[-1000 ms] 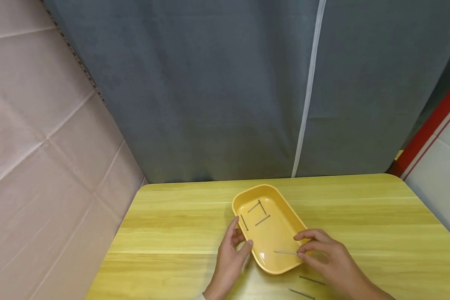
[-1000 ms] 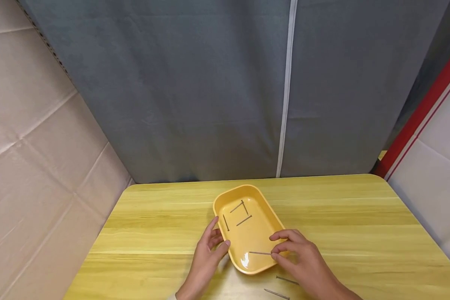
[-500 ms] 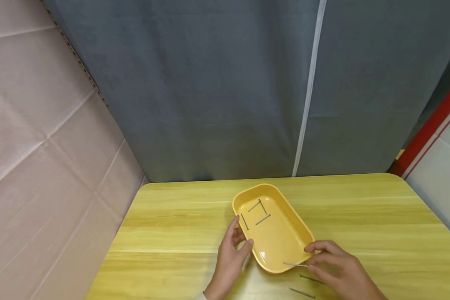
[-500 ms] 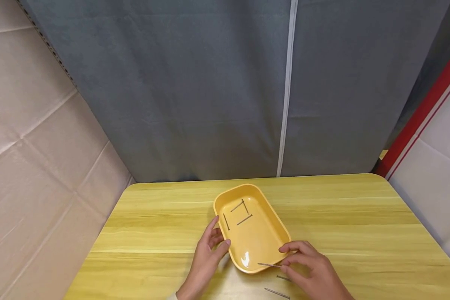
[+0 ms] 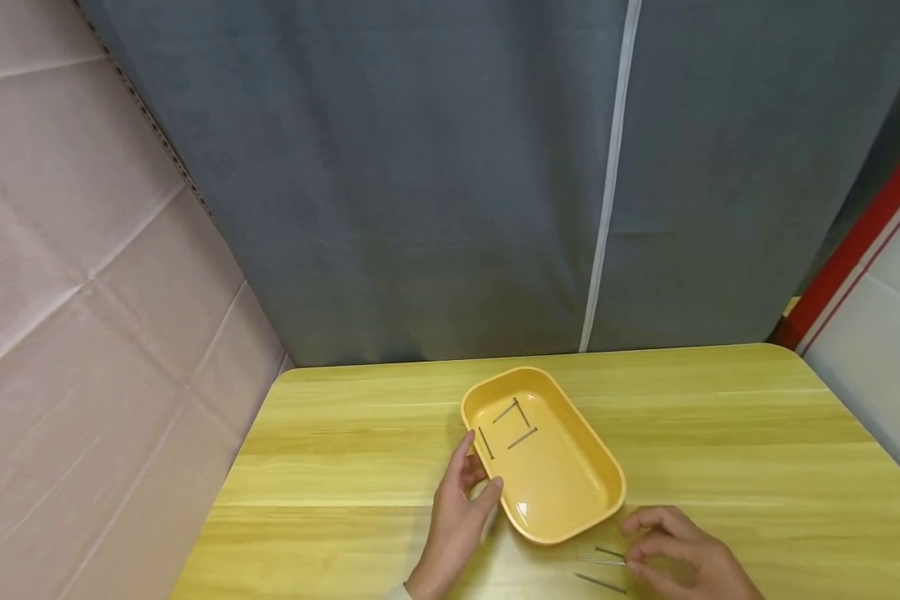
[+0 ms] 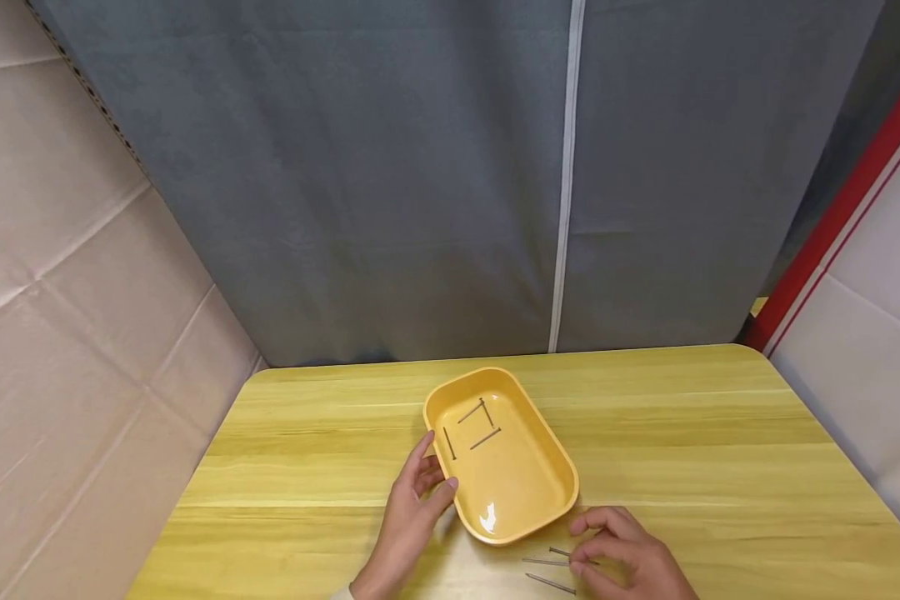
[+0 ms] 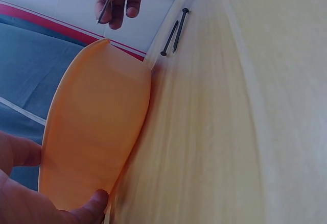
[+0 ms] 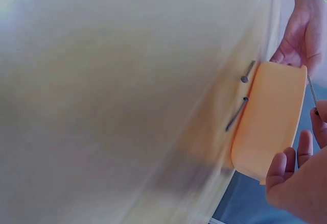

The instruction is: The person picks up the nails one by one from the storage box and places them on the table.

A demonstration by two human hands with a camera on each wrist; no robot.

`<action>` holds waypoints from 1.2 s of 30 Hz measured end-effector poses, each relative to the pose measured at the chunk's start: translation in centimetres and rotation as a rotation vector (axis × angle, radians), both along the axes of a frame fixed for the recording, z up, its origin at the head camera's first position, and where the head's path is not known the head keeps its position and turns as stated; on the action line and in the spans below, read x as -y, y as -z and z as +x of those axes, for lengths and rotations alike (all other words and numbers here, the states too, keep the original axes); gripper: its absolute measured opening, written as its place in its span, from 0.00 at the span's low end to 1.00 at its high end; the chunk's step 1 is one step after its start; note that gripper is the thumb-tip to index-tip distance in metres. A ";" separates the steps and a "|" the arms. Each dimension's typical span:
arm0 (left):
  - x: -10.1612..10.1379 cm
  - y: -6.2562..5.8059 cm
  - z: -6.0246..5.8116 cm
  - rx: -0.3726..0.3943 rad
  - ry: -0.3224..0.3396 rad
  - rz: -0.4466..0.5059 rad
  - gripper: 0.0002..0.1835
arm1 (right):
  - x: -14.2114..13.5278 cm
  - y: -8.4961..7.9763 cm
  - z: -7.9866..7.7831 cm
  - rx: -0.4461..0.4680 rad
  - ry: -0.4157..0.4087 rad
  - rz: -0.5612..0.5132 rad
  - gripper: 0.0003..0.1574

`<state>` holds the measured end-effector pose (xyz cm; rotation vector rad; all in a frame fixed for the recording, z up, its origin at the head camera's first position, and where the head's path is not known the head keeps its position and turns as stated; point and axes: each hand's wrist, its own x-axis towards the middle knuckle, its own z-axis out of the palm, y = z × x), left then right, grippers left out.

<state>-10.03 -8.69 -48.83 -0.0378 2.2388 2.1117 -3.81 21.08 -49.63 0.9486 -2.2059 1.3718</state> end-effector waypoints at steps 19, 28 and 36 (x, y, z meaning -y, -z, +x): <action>0.0 0.1 -0.1 -0.003 -0.007 -0.001 0.44 | 0.6 3.0 0.6 -0.062 -0.027 0.010 0.29; -0.1 -0.1 0.0 0.003 0.000 0.025 0.44 | 0.5 4.0 0.4 -0.119 -0.042 0.070 0.25; -0.1 0.0 0.0 0.006 -0.001 0.024 0.44 | 0.7 3.9 0.5 -0.138 0.050 0.158 0.26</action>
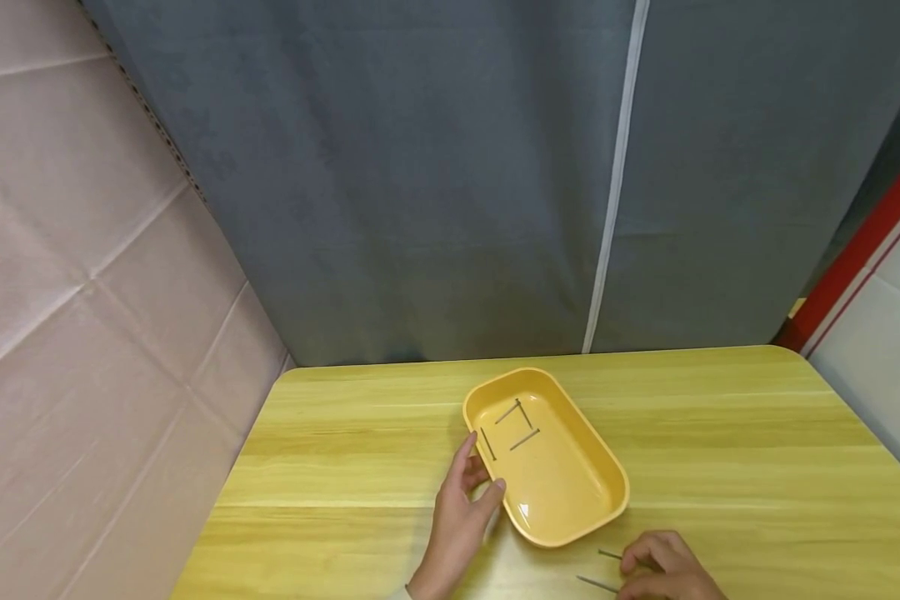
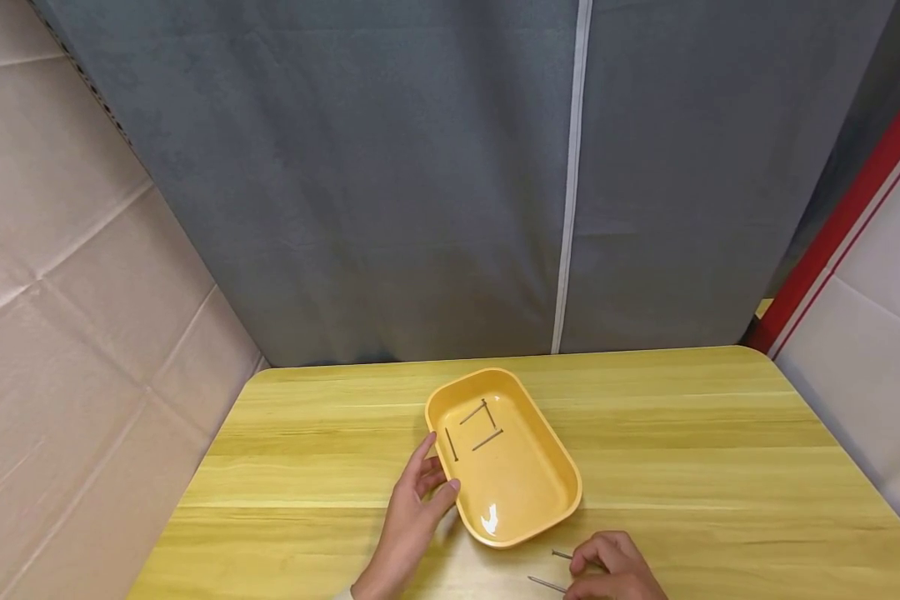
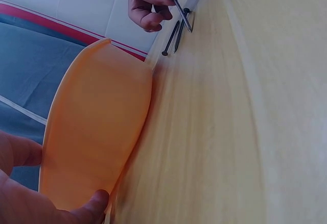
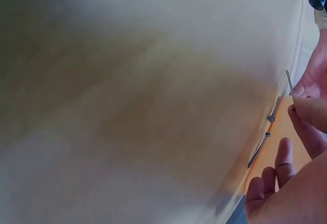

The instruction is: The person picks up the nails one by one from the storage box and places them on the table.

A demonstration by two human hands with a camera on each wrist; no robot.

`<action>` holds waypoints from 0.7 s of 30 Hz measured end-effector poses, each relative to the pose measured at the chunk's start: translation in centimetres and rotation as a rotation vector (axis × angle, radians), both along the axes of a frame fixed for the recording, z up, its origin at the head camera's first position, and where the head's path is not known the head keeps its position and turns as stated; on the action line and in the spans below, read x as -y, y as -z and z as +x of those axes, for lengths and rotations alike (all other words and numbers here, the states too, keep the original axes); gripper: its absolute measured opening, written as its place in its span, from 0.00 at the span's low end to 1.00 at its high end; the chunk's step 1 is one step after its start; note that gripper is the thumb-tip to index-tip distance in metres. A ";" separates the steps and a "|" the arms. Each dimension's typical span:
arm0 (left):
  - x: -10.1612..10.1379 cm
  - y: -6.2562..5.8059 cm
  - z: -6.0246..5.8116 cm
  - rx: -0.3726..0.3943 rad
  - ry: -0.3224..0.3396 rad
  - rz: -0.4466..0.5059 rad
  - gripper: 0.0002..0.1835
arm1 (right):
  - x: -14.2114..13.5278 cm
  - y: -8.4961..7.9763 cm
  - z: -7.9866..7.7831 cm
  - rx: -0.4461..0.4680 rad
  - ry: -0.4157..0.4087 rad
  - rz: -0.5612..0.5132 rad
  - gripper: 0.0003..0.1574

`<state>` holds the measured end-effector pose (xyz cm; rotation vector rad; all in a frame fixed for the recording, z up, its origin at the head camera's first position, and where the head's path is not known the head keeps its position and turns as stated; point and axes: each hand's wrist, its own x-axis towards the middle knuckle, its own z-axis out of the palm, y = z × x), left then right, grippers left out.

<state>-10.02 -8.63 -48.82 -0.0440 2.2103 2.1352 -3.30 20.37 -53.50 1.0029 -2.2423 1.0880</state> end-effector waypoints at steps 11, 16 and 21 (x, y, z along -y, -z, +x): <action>0.0 0.0 0.0 -0.005 0.001 0.001 0.44 | 0.6 0.3 0.4 -0.005 0.174 0.101 0.15; 0.0 0.1 0.0 -0.011 0.003 0.002 0.44 | 0.7 0.2 0.6 0.033 0.232 0.142 0.24; 0.0 0.2 0.0 -0.012 0.000 -0.002 0.44 | 0.8 0.2 0.7 0.039 0.254 0.163 0.28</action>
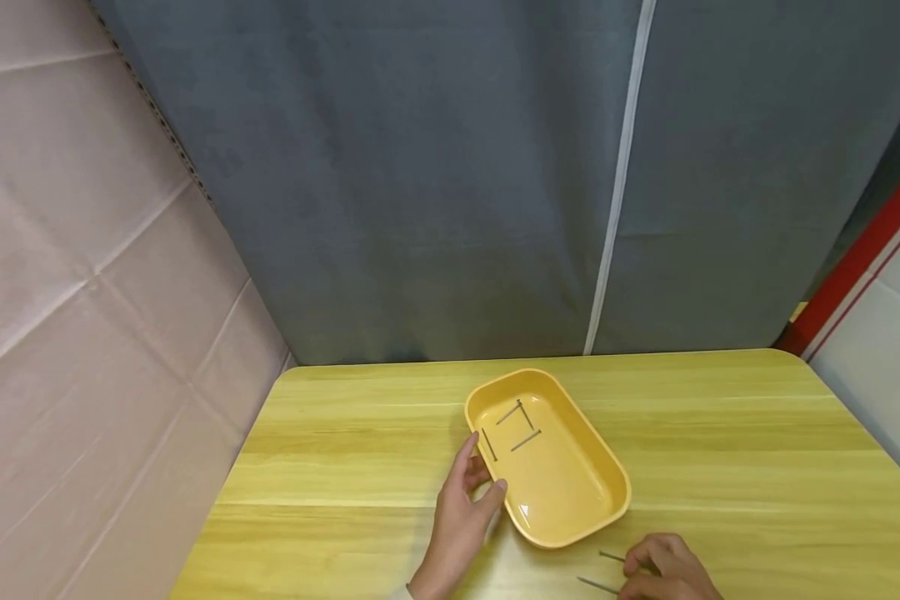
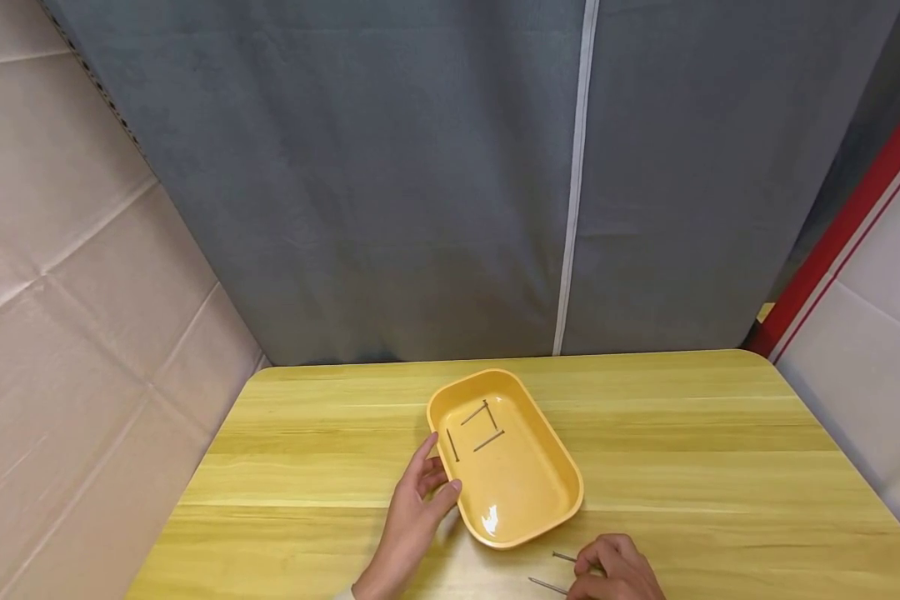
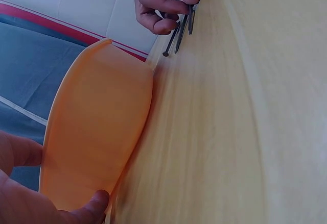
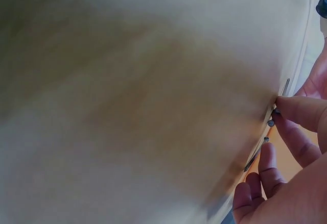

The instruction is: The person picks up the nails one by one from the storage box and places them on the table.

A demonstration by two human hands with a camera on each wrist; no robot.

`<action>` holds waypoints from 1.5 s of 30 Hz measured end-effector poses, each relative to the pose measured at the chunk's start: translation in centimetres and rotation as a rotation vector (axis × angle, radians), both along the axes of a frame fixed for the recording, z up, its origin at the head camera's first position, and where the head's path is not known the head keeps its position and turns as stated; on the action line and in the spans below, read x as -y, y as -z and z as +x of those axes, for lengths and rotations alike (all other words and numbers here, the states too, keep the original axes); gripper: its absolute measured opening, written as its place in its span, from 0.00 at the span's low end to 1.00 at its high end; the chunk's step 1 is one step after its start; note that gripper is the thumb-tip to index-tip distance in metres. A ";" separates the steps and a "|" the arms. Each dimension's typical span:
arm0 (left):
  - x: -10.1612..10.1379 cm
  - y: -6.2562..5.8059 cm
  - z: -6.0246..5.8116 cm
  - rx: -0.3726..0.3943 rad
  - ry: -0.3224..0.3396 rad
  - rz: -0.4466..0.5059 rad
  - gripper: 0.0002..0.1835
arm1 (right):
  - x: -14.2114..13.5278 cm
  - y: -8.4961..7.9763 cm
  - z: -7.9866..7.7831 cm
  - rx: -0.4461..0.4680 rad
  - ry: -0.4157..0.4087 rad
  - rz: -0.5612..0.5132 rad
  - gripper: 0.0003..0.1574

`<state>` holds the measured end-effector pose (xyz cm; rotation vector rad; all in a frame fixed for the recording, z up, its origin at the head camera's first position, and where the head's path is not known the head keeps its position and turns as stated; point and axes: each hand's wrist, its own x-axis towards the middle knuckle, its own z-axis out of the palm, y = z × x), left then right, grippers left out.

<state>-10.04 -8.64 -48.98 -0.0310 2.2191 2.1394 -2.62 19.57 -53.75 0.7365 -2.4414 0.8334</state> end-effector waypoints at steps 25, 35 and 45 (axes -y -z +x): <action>0.1 -0.2 0.3 -0.006 -0.004 0.000 0.44 | 0.9 -2.6 0.7 0.237 0.088 -0.152 0.21; 0.1 -0.1 0.3 -0.008 0.019 0.006 0.44 | 1.2 -3.8 0.1 0.092 0.054 -0.248 0.30; 0.3 0.0 0.4 -0.005 0.007 -0.008 0.44 | 1.7 -5.4 -1.4 0.087 0.239 -0.240 0.25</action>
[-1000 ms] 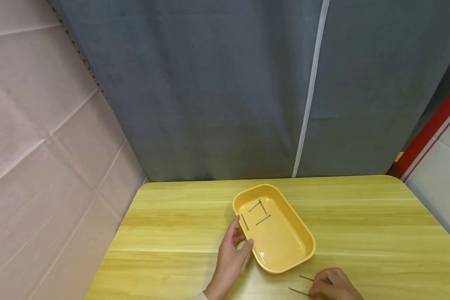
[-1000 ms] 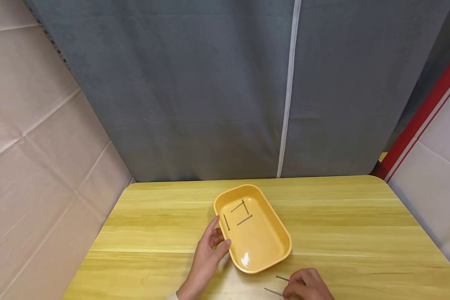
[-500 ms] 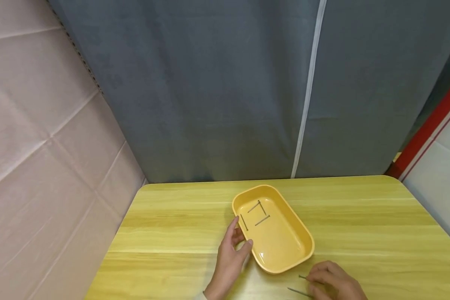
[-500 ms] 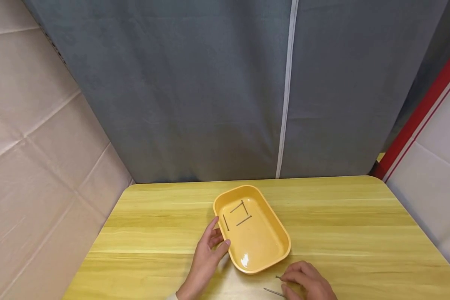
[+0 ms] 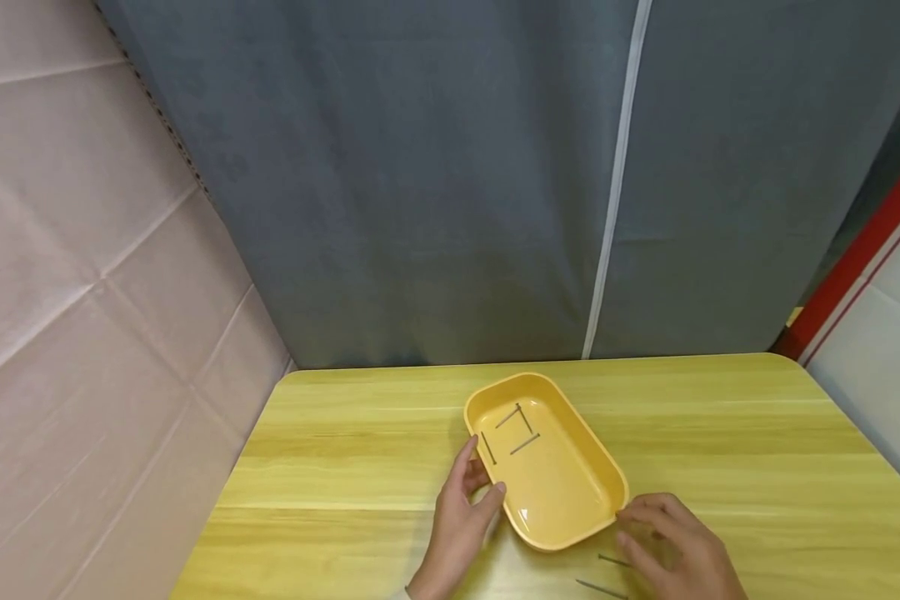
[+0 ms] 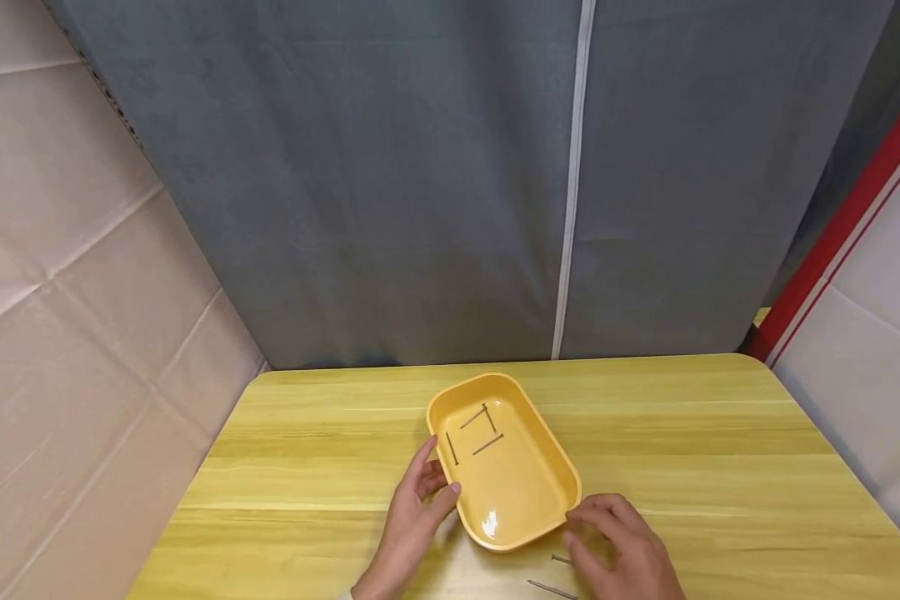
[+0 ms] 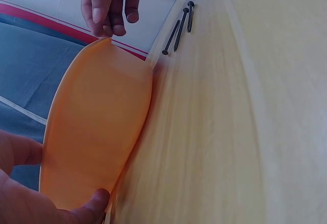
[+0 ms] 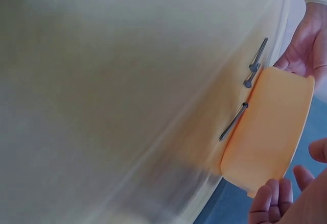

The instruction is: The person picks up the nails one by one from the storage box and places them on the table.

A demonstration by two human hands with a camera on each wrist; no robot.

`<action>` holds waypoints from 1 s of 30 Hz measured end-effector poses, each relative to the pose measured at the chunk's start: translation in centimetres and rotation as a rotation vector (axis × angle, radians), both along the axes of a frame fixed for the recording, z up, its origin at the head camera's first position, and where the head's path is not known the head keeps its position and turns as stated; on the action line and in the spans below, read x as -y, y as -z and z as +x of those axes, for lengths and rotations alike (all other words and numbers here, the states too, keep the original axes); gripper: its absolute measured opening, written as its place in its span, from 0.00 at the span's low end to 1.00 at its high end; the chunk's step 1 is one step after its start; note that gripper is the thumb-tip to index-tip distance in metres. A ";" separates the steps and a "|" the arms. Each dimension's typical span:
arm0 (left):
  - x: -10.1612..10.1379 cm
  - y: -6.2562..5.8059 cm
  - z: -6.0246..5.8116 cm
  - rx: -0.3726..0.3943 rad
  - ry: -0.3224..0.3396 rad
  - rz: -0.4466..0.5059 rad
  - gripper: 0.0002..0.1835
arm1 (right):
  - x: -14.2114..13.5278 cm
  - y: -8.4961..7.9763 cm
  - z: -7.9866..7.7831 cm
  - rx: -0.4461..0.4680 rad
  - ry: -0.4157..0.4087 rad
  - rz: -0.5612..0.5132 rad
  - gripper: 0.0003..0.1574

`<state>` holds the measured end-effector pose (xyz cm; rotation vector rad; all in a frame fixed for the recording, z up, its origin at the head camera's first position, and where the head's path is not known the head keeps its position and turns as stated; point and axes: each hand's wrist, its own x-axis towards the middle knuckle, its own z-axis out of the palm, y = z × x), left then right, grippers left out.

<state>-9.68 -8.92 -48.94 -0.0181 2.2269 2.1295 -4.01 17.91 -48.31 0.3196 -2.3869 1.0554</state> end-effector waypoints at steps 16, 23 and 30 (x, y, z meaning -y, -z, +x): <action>-0.2 0.0 -0.2 0.021 -0.024 -0.005 0.44 | -0.5 -0.6 -3.0 0.294 -0.016 0.000 0.24; -0.2 0.1 -0.2 0.020 -0.019 0.002 0.44 | -0.3 -0.6 -3.8 0.356 -0.070 -0.009 0.30; -0.2 0.1 -0.2 0.017 -0.016 -0.005 0.43 | -0.1 -0.6 -4.4 0.342 -0.123 -0.006 0.33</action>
